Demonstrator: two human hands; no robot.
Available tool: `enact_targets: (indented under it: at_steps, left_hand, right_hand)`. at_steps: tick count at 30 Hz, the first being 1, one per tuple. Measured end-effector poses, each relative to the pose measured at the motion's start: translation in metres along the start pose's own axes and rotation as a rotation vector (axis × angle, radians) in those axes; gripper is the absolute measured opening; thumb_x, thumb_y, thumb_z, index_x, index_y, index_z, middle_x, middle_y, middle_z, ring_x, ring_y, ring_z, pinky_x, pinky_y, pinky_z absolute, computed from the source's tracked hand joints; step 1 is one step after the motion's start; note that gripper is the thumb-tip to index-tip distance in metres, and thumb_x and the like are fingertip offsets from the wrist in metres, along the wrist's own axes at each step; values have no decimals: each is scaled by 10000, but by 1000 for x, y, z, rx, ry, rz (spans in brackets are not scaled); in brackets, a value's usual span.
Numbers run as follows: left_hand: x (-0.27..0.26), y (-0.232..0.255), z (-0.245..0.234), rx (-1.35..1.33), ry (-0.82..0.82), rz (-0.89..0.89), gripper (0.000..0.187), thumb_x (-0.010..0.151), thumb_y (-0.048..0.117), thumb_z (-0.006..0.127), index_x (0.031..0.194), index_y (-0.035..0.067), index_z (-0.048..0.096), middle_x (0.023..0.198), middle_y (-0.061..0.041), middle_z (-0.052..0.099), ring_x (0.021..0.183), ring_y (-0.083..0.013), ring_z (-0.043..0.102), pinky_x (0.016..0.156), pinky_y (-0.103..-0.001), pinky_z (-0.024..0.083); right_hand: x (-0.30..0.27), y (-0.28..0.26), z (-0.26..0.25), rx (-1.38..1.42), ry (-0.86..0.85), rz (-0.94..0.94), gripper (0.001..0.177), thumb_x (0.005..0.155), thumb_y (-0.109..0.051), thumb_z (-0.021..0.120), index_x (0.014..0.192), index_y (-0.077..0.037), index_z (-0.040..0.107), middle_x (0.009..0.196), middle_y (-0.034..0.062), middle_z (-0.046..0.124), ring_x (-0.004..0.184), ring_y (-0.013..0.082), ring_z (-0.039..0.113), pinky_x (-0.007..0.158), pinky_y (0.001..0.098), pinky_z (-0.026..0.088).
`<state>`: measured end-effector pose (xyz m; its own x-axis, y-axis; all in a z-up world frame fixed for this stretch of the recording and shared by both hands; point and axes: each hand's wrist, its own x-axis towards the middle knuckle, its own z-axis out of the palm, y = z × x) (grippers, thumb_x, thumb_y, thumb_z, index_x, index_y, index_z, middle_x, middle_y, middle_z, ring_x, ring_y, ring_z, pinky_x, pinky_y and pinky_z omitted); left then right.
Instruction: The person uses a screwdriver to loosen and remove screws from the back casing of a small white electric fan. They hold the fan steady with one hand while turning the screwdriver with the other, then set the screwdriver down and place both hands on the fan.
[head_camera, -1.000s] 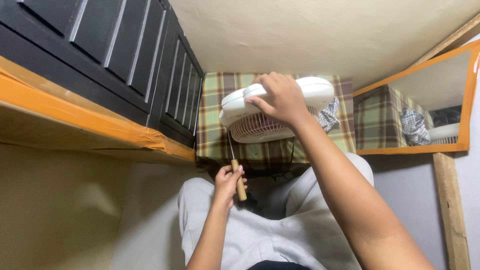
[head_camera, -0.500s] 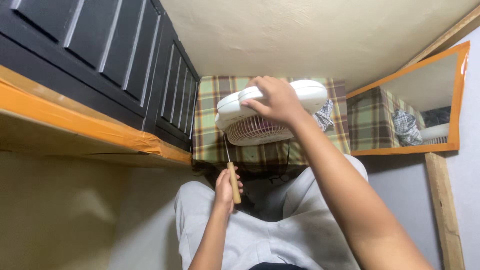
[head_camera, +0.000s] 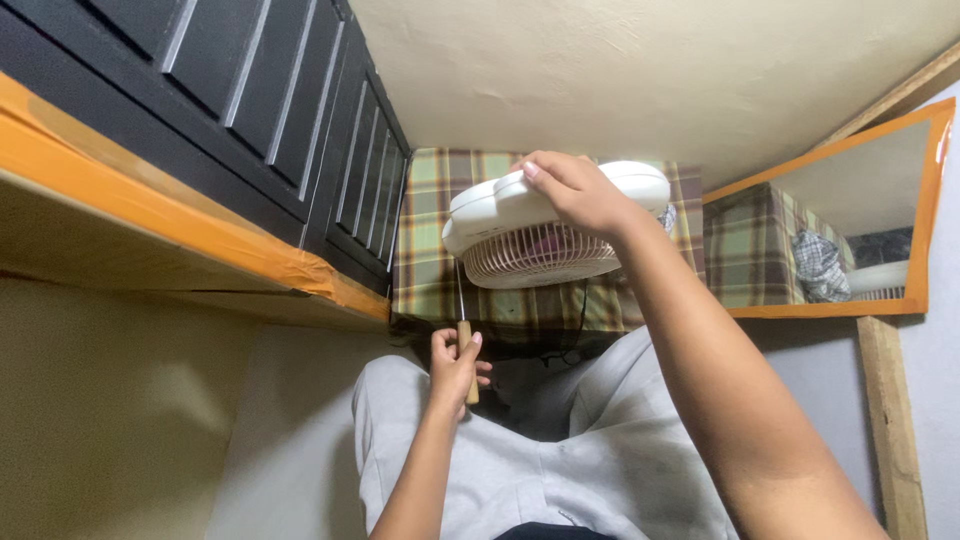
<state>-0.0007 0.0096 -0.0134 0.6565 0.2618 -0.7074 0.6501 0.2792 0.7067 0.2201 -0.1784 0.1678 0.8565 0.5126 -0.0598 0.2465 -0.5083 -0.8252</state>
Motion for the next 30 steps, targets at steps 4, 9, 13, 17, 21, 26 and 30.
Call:
enact_targets:
  at_steps: [4, 9, 13, 17, 21, 26, 30]
  left_hand:
    - [1, -5, -4, -32, -13, 82, 342, 992, 298, 589, 1248, 87, 506, 964, -68, 640, 711, -155, 538, 526, -292, 464]
    - [12, -24, -6, 37, -48, 115, 385, 1052, 325, 455, 1350, 111, 572, 1100, -19, 701, 795, -106, 584, 620, -238, 532]
    - [10, -25, -1, 40, -21, 96, 364, 1036, 287, 529, 1347, 106, 578, 1109, -69, 705, 807, -109, 607, 624, -248, 542]
    - [1, -22, -3, -13, -14, 171, 348, 1036, 251, 545, 1336, 77, 572, 1063, -69, 656, 786, -104, 600, 568, -256, 534]
    - [-29, -17, -9, -31, -18, 179, 363, 1004, 224, 541, 1342, 93, 528, 1016, -40, 623, 705, -105, 631, 493, -251, 525]
    - [-84, -4, -17, 91, 52, 183, 372, 1009, 252, 530, 1347, 100, 569, 961, -17, 629, 629, -88, 609, 451, -230, 473]
    - [-96, 10, -15, 64, 3, 317, 390, 988, 235, 574, 1349, 88, 592, 874, -9, 652, 613, -72, 586, 441, -215, 442]
  right_hand:
    - [1, -2, -2, -10, 7, -50, 414, 1044, -374, 439, 1230, -102, 689, 1076, 117, 748, 981, 241, 697, 849, 384, 535]
    - [-3, -4, -1, 38, -3, -64, 402, 1055, -366, 440, 1210, -102, 700, 1071, 98, 757, 975, 213, 694, 854, 362, 539]
    - [-5, -7, -3, 30, 0, -85, 394, 1062, -358, 445, 1212, -94, 697, 1069, 95, 750, 973, 209, 683, 853, 358, 534]
    - [-4, -9, -2, 13, -1, -46, 401, 1060, -365, 434, 1213, -103, 695, 1044, 96, 745, 946, 212, 682, 827, 365, 538]
    - [-4, -11, -2, -2, -1, -104, 404, 1064, -363, 428, 1210, -101, 698, 1053, 102, 753, 964, 215, 696, 852, 369, 540]
    - [-5, -12, 0, 16, -9, -6, 402, 1050, -368, 425, 1218, -114, 688, 1054, 106, 747, 969, 227, 700, 852, 381, 548]
    - [-6, -14, 0, 16, 10, -54, 399, 1053, -366, 438, 1209, -102, 693, 1065, 112, 756, 993, 229, 706, 877, 383, 545]
